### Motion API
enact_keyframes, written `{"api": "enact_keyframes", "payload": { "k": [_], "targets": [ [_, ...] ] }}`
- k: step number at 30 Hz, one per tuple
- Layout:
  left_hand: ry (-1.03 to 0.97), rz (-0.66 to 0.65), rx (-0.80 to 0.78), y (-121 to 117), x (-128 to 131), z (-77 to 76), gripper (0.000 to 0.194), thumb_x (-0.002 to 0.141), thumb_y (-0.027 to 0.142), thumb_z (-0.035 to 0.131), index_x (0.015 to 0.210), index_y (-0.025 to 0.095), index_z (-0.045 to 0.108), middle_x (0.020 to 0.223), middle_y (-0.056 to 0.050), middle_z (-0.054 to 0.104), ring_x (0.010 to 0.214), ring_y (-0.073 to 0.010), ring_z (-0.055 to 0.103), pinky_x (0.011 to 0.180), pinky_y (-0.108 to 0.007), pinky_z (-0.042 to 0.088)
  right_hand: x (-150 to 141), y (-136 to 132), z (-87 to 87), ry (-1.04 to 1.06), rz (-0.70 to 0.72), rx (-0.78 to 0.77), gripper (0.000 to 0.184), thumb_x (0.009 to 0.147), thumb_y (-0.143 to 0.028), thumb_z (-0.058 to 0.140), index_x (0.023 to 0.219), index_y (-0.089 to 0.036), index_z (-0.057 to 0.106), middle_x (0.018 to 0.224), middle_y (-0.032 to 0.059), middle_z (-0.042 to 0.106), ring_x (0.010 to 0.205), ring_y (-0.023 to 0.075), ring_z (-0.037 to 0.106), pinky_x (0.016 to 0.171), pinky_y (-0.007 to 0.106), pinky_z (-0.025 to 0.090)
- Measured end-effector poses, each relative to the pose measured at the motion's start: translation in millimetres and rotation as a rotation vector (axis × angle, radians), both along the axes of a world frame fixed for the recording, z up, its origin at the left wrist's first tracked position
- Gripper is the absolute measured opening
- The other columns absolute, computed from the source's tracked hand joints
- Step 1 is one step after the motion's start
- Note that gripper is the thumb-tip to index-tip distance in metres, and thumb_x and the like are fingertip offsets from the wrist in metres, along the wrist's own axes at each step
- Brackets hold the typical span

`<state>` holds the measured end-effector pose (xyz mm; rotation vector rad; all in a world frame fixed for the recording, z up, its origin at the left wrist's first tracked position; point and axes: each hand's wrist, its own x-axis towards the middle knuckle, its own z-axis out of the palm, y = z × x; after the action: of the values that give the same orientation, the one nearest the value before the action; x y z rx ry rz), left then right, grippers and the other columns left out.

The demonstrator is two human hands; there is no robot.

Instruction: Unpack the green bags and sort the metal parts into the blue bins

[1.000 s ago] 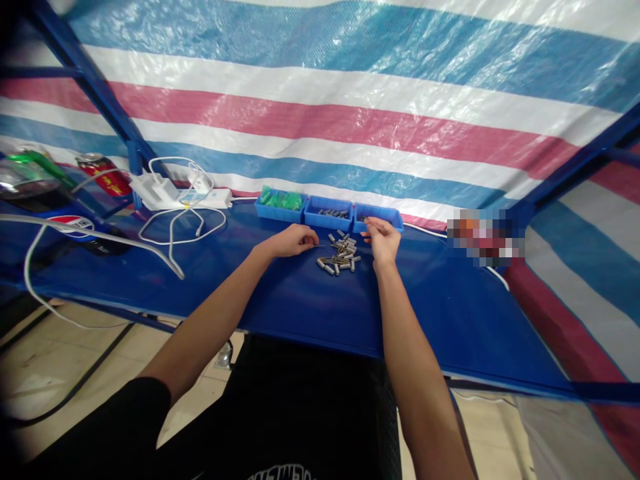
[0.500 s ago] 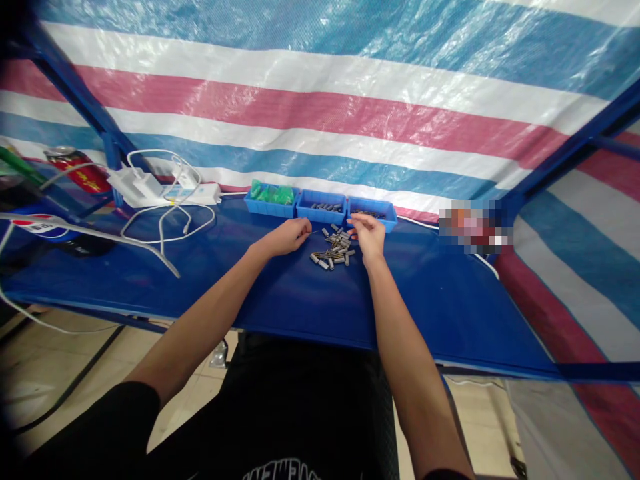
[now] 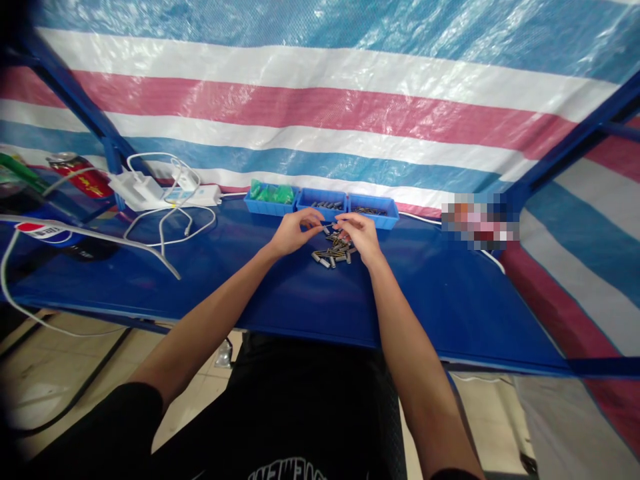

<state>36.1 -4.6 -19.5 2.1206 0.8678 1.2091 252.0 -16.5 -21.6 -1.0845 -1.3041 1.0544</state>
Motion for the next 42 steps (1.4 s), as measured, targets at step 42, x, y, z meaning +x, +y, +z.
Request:
{"api": "enact_keyframes", "payload": {
  "k": [42],
  "targets": [
    [0.529, -0.088, 0.213, -0.7, 1.3, -10.0, 0.026, 0.095, 0.013, 0.057, 0.106, 0.018, 0.080, 0.113, -0.011, 0.076, 0.108, -0.0245, 0.069, 0.102, -0.039, 0.053, 17.1, 15.1, -10.1, 0.034, -0.321, 0.104, 0.057, 0.073, -0.047, 0.076, 0.124, -0.023, 0.071, 0.119, 0.0120, 0.077, 0.075, 0.0206, 0.073, 0.058, 0.031, 0.057]
  ]
}}
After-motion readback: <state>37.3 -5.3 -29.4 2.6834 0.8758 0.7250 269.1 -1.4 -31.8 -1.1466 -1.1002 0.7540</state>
